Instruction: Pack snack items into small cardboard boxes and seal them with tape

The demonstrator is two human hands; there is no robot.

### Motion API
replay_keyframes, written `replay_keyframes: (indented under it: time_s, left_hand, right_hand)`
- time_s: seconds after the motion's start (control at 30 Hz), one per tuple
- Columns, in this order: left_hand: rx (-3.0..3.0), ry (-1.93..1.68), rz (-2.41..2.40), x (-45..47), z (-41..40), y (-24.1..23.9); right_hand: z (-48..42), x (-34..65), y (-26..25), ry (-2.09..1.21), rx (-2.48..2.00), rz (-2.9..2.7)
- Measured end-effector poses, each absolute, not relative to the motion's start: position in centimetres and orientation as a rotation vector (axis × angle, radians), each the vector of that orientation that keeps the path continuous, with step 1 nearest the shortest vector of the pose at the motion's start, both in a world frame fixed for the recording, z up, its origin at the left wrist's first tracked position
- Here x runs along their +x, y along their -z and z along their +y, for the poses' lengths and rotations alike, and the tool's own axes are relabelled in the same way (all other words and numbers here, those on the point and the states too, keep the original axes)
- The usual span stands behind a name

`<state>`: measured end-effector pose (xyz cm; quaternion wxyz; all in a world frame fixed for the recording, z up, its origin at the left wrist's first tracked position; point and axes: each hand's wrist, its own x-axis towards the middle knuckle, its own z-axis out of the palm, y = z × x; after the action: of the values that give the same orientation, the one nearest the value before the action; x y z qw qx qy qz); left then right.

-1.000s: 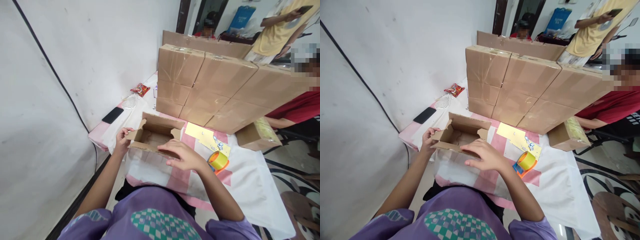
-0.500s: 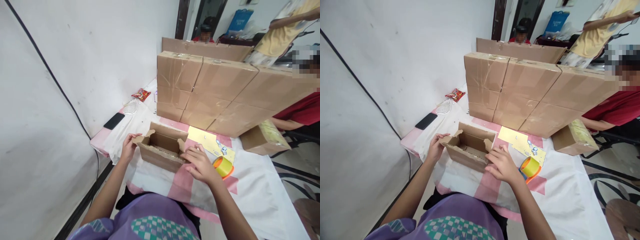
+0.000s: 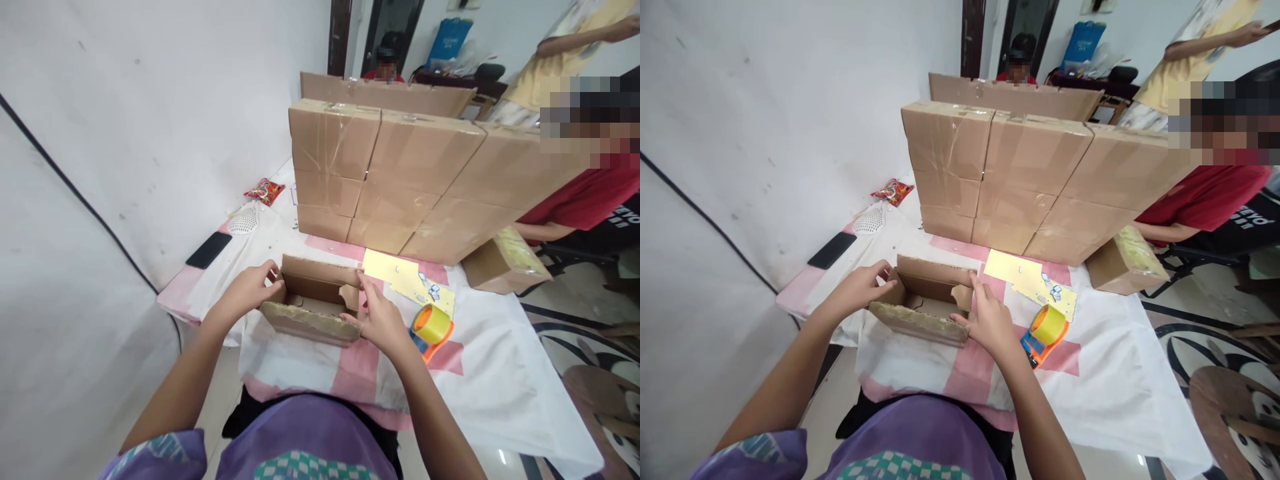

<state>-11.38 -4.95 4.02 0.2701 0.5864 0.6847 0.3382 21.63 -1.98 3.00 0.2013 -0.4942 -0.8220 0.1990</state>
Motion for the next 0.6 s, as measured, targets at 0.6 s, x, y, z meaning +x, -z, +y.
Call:
replay_keyframes:
  time_s: [0.6]
  left_hand:
    - [0.8, -1.445, 1.558, -10.1, -3.7, 5.3]
  right_hand:
    - [-4.3, 21.9, 10.9, -0.703, -1.155, -1.4]
